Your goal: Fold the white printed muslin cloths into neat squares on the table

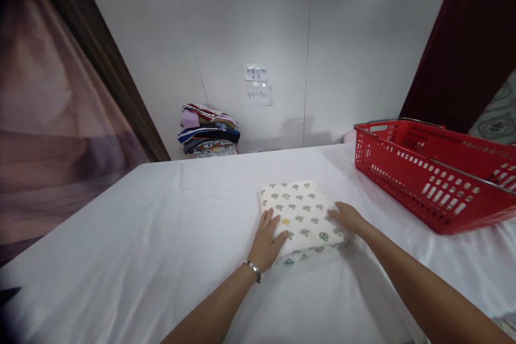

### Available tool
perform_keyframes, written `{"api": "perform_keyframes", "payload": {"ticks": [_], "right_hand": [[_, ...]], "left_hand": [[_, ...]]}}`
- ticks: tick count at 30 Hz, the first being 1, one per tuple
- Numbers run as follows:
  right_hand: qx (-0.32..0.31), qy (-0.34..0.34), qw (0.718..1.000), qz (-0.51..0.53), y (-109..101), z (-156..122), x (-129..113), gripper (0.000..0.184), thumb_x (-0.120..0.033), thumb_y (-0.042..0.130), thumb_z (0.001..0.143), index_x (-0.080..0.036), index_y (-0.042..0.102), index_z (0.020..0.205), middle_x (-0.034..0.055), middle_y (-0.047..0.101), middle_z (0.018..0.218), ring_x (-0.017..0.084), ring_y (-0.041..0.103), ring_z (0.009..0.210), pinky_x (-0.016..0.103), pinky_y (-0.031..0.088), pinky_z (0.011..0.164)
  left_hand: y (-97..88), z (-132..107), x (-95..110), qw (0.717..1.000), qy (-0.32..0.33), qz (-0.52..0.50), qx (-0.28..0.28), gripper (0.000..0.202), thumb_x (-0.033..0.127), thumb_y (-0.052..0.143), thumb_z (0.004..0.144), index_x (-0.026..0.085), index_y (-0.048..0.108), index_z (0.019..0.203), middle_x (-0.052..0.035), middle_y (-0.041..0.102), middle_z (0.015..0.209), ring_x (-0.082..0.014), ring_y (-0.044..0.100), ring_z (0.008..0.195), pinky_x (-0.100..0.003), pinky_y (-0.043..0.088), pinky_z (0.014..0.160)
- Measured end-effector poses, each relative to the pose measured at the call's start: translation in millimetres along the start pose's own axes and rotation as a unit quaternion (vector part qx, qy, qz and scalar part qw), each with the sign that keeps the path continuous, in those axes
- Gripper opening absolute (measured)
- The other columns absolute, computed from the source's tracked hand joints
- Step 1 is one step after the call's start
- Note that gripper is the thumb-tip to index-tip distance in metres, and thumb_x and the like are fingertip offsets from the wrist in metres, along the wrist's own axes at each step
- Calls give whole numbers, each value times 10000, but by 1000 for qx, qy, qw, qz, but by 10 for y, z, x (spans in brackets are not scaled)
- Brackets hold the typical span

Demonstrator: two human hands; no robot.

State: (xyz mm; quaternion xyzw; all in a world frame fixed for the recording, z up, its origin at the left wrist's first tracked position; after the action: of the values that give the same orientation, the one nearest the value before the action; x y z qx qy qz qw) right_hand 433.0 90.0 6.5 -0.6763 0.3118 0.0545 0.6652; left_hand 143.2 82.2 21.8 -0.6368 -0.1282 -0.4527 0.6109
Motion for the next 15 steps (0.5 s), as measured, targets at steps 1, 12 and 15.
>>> {"api": "perform_keyframes", "payload": {"ticks": [1,12,15], "right_hand": [[-3,2,1000,-20,8,18,-2,365,-383,528,752,-102,639,958,157,650,1000,277,599,929,339,427,803],[5,17,990,-143,-69,141,-267,570,-589,404,789,-103,570,1037,201,615,1039,311,579,949,381,418,746],[15,7,988,-151,-57,142,-341,498,-519,349,844,-115,553,1052,187,620,1025,289,577,960,369,413,759]], "left_hand": [[-6,0,0,1000,1,5,0,568,490,425,830,184,420,1308,-46,162,1481,-240,75,1366,-416,180,1110],[-19,-9,10,1000,6,2,11,548,464,422,843,164,423,1301,-65,173,1479,-241,84,1365,-424,183,1107],[-22,-19,-8,1000,-2,-13,16,538,450,434,842,179,418,1306,-52,157,1484,-235,73,1367,-426,171,1110]]}}
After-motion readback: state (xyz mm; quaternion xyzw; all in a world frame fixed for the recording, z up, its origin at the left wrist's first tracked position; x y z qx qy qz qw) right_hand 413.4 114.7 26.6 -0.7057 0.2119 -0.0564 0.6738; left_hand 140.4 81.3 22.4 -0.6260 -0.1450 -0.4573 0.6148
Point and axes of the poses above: each hand's wrist, its own z-axis towards the middle knuckle, its own y-axis out of the palm, x = y × z, the point moved 10 cm from there along z, towards the middle knuckle
